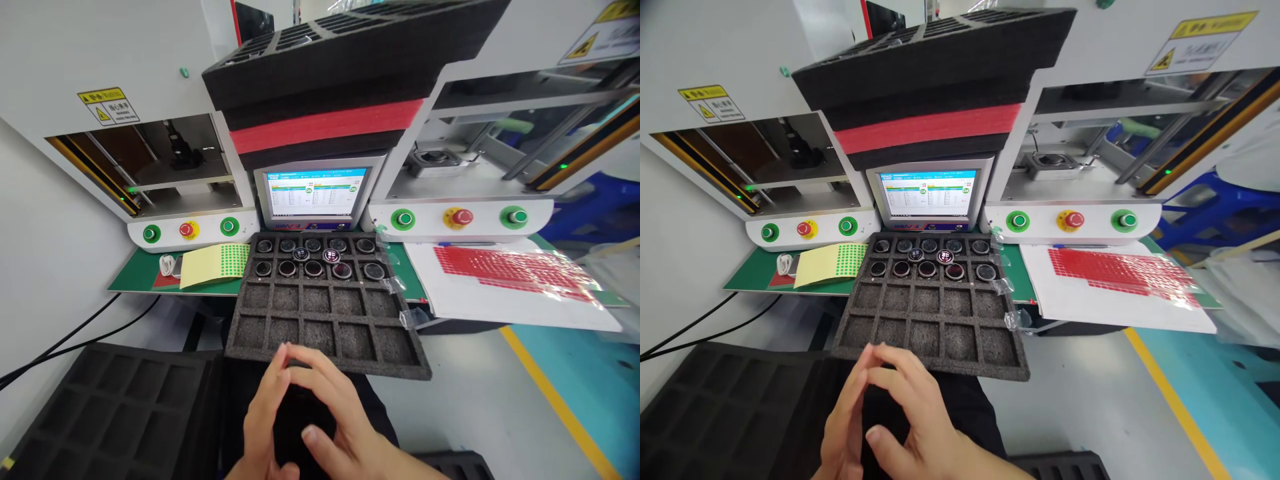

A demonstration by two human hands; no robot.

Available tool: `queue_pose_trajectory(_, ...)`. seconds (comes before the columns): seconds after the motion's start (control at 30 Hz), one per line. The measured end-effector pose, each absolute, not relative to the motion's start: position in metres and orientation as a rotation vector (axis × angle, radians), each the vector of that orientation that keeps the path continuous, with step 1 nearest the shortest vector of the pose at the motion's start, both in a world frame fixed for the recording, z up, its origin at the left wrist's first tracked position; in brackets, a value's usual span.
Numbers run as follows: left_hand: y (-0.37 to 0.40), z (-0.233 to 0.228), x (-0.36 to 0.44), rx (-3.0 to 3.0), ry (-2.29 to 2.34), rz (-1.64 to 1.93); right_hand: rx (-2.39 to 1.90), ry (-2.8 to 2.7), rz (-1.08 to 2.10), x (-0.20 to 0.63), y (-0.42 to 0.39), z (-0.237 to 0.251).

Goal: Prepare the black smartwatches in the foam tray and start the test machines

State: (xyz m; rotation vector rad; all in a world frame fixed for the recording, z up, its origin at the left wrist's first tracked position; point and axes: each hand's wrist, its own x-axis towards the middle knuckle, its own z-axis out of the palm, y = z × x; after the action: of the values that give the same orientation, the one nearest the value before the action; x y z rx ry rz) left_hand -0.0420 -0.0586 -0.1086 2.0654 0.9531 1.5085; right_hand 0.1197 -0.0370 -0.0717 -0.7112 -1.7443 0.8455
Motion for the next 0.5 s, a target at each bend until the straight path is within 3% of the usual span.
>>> queue_pose_trajectory(0.23, -0.059, -0.106, -0.047, 2.073, 0.924, 0.939, -0.579, -1.92, 1.176, 0.111, -0.042, -0.098)
queue_pose_trajectory(0.37, -0.055, -0.088, -0.045, 2.088, 0.853, 0.858, -0.477, -1.943, 1.402, 0.124, -0.036, -0.075)
queue_pose_trajectory(0.5, -0.043, -0.06, -0.059, 2.331, 0.711, 0.751, -0.472, -2.049, 1.38, 0.135, -0.034, -0.078)
